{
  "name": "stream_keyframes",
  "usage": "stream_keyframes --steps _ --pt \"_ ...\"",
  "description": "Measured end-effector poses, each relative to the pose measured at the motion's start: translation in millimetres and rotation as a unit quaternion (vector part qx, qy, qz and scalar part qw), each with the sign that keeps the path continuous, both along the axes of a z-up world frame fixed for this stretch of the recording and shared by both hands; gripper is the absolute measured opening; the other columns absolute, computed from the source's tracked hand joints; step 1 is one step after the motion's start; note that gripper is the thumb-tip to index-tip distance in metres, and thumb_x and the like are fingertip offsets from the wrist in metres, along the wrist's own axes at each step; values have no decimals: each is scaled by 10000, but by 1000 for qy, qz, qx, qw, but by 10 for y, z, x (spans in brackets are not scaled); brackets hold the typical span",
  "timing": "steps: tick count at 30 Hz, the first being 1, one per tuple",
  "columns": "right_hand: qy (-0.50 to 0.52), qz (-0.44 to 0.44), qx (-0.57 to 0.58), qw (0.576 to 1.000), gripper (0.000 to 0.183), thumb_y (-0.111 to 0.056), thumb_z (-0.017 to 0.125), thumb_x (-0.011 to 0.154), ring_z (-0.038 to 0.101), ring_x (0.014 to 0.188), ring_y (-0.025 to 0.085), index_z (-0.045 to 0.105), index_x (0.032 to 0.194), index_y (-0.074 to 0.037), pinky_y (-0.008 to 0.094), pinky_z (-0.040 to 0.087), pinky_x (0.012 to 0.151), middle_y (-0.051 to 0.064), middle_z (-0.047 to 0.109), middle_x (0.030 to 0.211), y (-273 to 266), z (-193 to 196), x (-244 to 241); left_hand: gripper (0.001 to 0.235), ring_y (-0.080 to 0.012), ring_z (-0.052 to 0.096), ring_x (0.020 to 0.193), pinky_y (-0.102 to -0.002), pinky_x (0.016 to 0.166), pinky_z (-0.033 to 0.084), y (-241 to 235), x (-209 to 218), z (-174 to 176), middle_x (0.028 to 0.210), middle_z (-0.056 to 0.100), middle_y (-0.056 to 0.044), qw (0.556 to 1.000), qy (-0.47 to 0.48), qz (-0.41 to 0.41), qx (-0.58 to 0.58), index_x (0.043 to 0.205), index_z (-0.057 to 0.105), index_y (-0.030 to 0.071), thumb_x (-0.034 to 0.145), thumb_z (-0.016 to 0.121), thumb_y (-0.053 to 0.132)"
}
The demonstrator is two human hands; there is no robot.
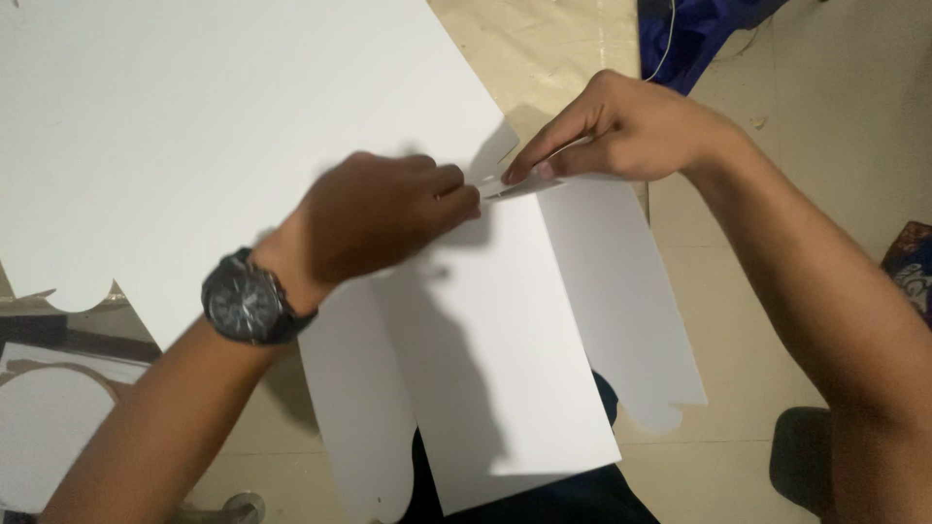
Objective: The person folds a flat white paperboard template into a box shape. They fold the side flaps upward, tuck the tabs into slots to secure the corners, and then fold the top flaps inward to close the box.
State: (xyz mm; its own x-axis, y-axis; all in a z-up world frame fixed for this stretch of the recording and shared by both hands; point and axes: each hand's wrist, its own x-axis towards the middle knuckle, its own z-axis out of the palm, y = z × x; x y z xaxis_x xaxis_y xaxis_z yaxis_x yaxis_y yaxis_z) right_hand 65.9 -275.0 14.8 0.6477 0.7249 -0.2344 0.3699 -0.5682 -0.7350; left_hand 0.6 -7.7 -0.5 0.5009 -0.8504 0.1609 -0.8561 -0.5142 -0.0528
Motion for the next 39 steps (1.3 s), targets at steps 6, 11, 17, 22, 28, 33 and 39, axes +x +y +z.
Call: stream_keyframes --steps 6,11,17,22,28,33,39 --pt "-53 133 128 981 182 -56 610 929 785 1085 224 785 922 -105 400 546 999 74 804 1105 -114 -110 -316 130 -129 656 682 -256 518 547 -192 -765 158 879 691 -62 998 -17 53 -29 1047 675 34 964 681 135" --pt "-73 138 189 970 190 -59 609 965 751 1181 269 781 1041 -80 483 457 1131 84 789 1143 -345 -63 -693 128 -186 691 778 -298 599 573 -38 -1031 237 900 693 -89 993 60 84 -61 933 676 20 839 693 104" --pt "-105 120 143 977 328 -27 619 771 723 1191 267 785 1048 -87 499 431 1136 79 780 1152 -385 148 -960 139 -225 717 864 -305 663 588 -56 -1110 353 922 711 -106 992 -24 16 -124 968 726 -12 918 683 110" --pt "-140 125 112 976 303 -67 672 793 689 1239 249 774 1076 -92 486 416 1135 64 765 1194 -356 306 -1187 173 -254 739 907 -299 702 600 -92 -1228 322 929 727 -128 987 -41 -16 -156 994 744 -25 980 674 133" --pt "-164 86 90 979 348 -37 662 799 669 1235 231 753 1132 -84 473 440 1098 93 727 1239 -368 256 -1328 171 -252 747 900 -279 705 600 -203 -1258 284 943 732 -129 986 -70 -42 -148 972 744 -35 1006 672 117" --pt "-148 -6 12 989 374 11 660 818 694 925 112 784 1111 -186 222 524 548 94 717 1219 -537 79 -1292 196 -232 747 889 -276 699 611 -206 -1265 244 951 741 -135 988 -55 -31 -138 1015 742 -21 1013 668 160" --pt "11 -252 84 964 308 -35 674 926 656 692 168 715 1230 -12 268 534 580 107 721 921 -872 -71 -952 124 -225 755 818 -298 627 601 46 -831 373 935 758 -131 968 12 37 -249 1067 738 52 967 697 111"
